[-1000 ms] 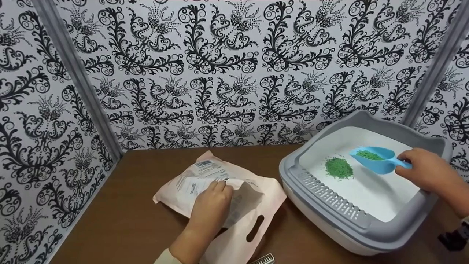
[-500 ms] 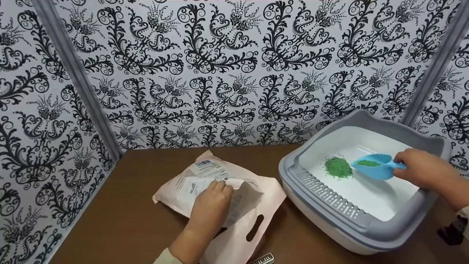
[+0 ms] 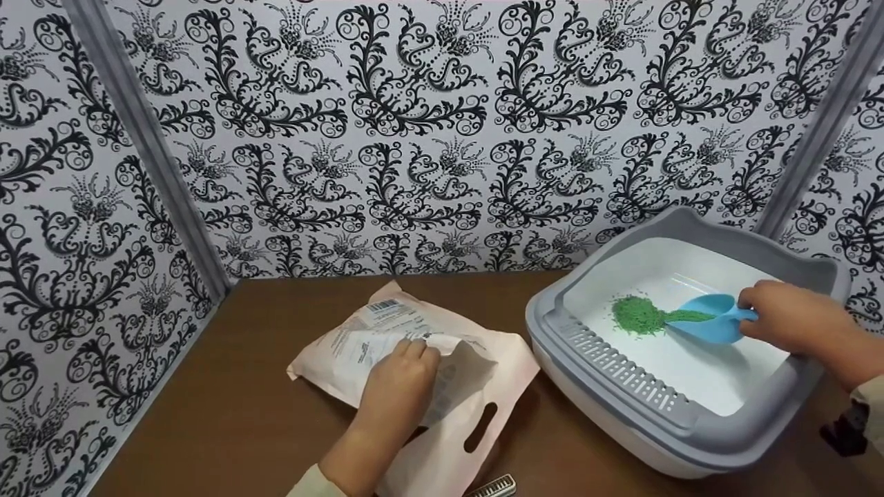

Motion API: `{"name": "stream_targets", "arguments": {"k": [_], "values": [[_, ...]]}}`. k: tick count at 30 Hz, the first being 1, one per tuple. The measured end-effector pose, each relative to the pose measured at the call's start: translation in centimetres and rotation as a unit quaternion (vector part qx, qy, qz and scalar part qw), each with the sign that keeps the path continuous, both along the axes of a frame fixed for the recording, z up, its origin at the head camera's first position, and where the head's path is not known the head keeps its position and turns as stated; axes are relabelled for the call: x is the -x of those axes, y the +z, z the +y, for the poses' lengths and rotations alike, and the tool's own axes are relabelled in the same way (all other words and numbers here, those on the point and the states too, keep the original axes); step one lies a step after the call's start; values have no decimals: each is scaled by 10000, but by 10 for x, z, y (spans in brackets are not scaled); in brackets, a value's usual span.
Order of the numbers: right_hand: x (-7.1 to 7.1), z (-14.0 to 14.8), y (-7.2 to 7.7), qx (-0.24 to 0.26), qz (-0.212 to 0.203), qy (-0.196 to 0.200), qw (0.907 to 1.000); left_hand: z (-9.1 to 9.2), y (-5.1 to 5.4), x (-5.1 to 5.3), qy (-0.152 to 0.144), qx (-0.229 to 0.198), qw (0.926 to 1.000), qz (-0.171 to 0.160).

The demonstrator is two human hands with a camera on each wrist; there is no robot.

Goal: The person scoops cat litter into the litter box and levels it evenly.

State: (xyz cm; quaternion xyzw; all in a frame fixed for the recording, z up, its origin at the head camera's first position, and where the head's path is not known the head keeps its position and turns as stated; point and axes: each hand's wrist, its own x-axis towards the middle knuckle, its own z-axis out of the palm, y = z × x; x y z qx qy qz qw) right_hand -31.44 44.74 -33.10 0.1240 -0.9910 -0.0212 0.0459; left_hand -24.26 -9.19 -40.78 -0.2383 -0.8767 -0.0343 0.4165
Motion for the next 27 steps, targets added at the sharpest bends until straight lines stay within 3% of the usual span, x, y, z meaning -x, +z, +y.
{"name": "stream_targets", "arguments": {"k": [8,27], "values": [[1,2,-1,-137,-44,-117,9998,0,0,0,61,125,9999,-87],[-3,2,11,-325,84,147,9993,0,-4,3,16,82,9999,104]]}}
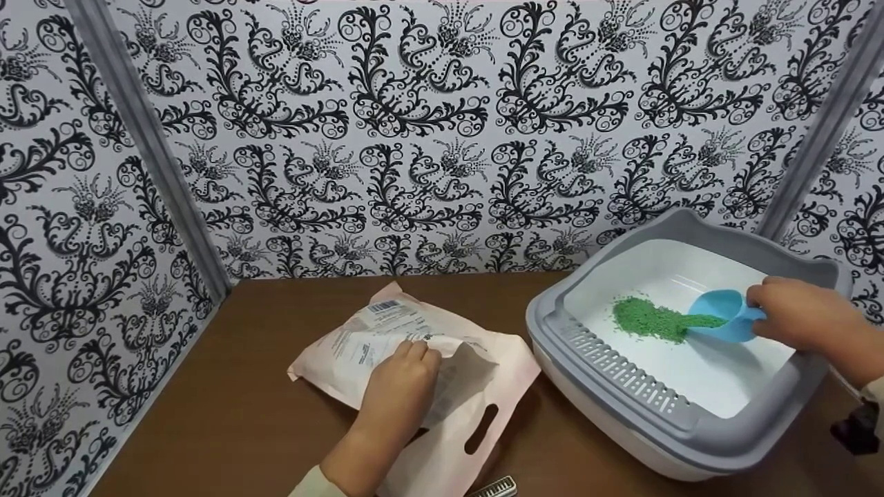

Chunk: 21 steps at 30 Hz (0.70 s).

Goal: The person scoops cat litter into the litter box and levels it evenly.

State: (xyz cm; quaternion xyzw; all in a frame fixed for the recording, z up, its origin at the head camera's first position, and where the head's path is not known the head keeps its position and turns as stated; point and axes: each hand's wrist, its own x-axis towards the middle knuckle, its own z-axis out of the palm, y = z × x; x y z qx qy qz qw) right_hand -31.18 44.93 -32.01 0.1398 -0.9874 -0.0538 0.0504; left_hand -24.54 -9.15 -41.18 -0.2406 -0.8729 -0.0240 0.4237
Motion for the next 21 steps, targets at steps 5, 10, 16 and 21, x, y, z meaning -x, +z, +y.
{"name": "stream_targets", "arguments": {"k": [5,10,16,21], "values": [[-1,0,3,-55,-15,-34,10000,1,0,-1,-4,24,10000,47],[0,-2,5,-67,-29,-68,10000,1,1,-3,57,60,9999,111],[-1,-2,6,-66,-4,-80,9999,1,1,-2,76,90,9998,136],[-2,-3,7,-56,111,-22,9999,1,0,-2,78,105,9999,100]]}}
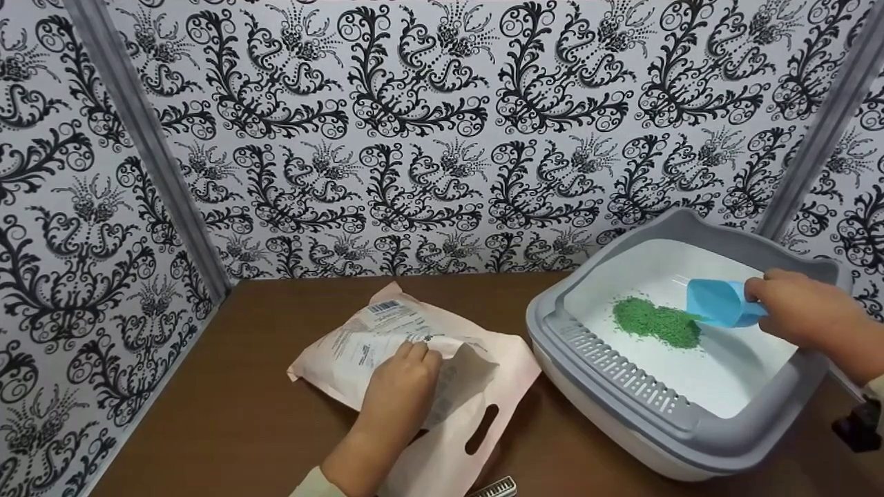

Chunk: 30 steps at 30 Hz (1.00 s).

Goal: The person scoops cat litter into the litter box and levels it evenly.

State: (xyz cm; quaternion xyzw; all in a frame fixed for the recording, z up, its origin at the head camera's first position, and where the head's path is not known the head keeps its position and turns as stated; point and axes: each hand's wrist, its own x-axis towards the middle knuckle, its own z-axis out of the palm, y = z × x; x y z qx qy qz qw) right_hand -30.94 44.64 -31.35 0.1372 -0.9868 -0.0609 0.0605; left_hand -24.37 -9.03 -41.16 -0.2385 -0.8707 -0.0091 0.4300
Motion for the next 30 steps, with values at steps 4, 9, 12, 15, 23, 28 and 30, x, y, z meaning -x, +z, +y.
{"name": "stream_targets", "arguments": {"k": [4,9,12,15,23,28,30], "values": [[-1,1,0,30,47,31,10000,0,0,0,0,-3,10000,-25],[-2,3,-1,73,-25,-22,10000,0,0,0,9,-2,10000,-48],[-1,5,-3,145,-7,-24,9999,0,0,0,1,-9,10000,-46],[0,5,-6,228,104,36,9997,0,0,0,-20,-37,10000,-47],[-4,-4,-12,485,255,49,9985,-1,-3,2,-80,-75,9999,22],[-8,-10,-22,870,483,109,9950,-1,-3,2,-111,-81,9999,46],[-9,-12,-26,1094,546,103,9924,-1,-3,2,-113,-81,9999,54]]}}
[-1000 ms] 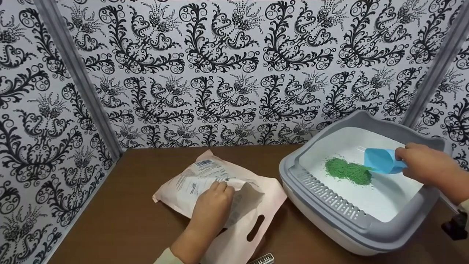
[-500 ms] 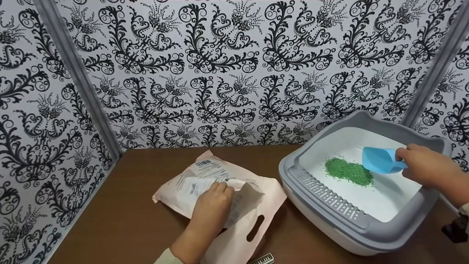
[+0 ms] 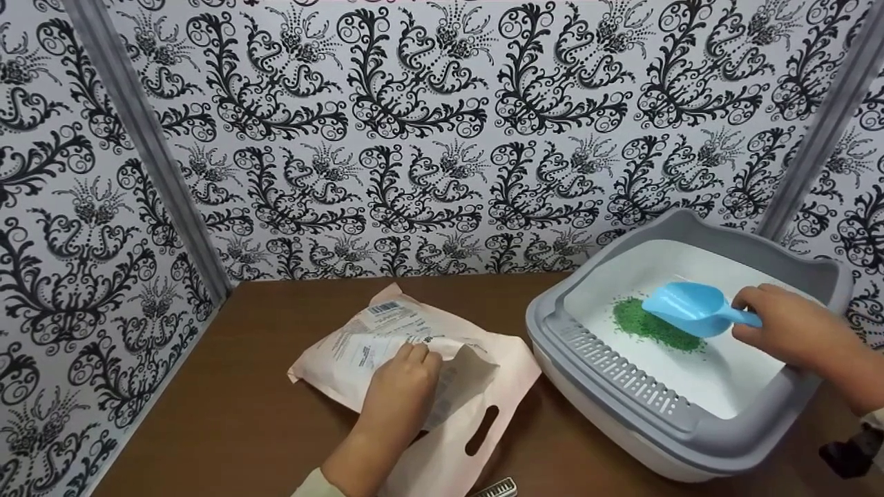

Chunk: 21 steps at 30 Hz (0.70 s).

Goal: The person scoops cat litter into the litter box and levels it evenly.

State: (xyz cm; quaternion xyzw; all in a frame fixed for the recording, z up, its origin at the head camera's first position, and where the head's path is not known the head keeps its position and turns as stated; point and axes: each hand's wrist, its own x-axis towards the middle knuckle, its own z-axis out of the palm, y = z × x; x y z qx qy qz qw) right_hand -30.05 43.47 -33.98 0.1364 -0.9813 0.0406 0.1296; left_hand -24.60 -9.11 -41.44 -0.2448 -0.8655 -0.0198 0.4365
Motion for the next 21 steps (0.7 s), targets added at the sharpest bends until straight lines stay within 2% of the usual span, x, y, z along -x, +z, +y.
{"name": "stream_targets", "arguments": {"k": [8,21], "values": [[-4,-8,-10,787,102,-76,9968,1,-1,1,-5,3,10000,-11],[-17,-29,-19,1265,645,-32,9899,1,0,0,118,95,9998,-133]]}}
